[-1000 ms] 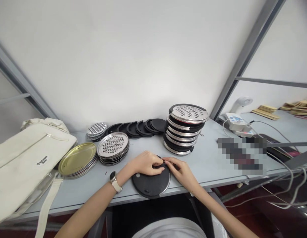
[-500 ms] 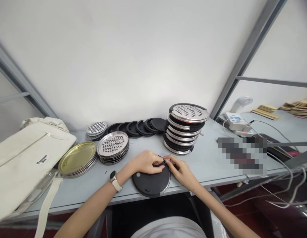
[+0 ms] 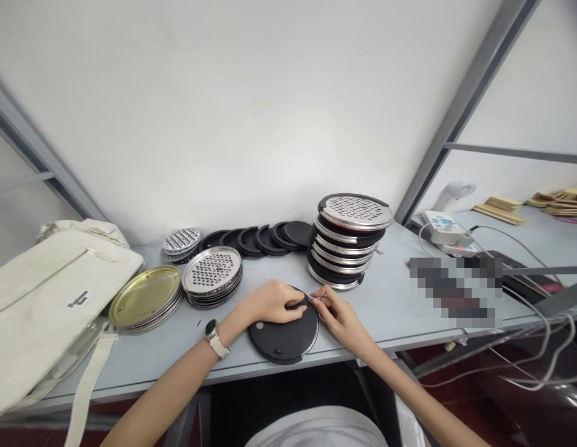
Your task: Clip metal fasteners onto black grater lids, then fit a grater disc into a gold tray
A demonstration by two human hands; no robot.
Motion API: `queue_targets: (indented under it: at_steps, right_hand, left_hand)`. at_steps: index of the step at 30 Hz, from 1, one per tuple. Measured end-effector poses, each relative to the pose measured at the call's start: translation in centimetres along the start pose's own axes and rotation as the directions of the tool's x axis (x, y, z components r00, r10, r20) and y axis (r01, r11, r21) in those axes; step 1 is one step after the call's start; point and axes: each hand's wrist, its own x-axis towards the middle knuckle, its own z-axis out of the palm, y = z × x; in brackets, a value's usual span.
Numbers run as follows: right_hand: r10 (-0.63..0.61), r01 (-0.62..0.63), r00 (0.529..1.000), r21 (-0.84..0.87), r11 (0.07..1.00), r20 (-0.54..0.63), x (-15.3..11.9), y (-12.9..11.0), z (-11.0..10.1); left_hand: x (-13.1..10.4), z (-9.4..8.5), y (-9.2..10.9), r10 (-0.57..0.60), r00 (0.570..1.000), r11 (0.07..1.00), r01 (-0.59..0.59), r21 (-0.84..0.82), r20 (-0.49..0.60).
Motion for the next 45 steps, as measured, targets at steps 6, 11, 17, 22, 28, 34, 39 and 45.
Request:
queue_targets:
  at_steps: [6, 11, 17, 22, 28, 34, 39, 45]
  right_hand:
    - [0.007, -0.007, 0.999, 0.011, 1.0, 0.032, 0.09, 0.0, -0.11]
    - [0.016, -0.016, 1.0, 0.008, 1.0, 0.027, 0.24, 0.09, -0.16]
    - [0.012, -0.012, 1.0, -0.001, 1.0, 0.011, 0.2, 0.27, -0.16]
    - [0.01, -0.01, 1.0, -0.011, 1.0, 0.019, 0.07, 0.2, -0.06]
    - [0.025, -0.024, 1.0, -0.006, 1.0, 0.011, -0.07, -0.08, 0.03]
    - [0.042, -0.042, 0.999, 0.001, 0.999, -0.006, -0.1, -0.12, 0.07]
    - [0.059, -0.059, 0.998, 0.019, 0.998, -0.021, -0.11, 0.09, 0.25]
    - [0.074, -0.073, 0.997, 0.034, 0.997, -0.034, -0.22, 0.08, 0.12]
  left_hand:
    - [-0.03, 0.5, 0.1, 0.035, 0.999, 0.999, -0.035, -0.009, 0.011]
    - [0.07, 0.58, 0.15, 0.008, 1.0, 1.0, -0.008, -0.021, 0.003]
    - [0.1, 0.67, 0.14, -0.025, 1.0, 0.999, 0.024, -0.049, -0.007]
    - [0.1, 0.68, 0.18, -0.041, 0.999, 0.997, 0.04, -0.067, -0.007]
    - [0.13, 0.74, 0.25, -0.045, 0.999, 0.997, 0.044, -0.067, -0.01]
    - [0.13, 0.87, 0.22, -0.058, 0.998, 0.997, 0.057, -0.053, -0.014]
    - [0.23, 0.86, 0.39, -0.081, 0.997, 0.997, 0.08, -0.02, -0.02]
    - [0.32, 0.65, 0.34, -0.073, 0.997, 0.997, 0.073, 0.028, -0.014]
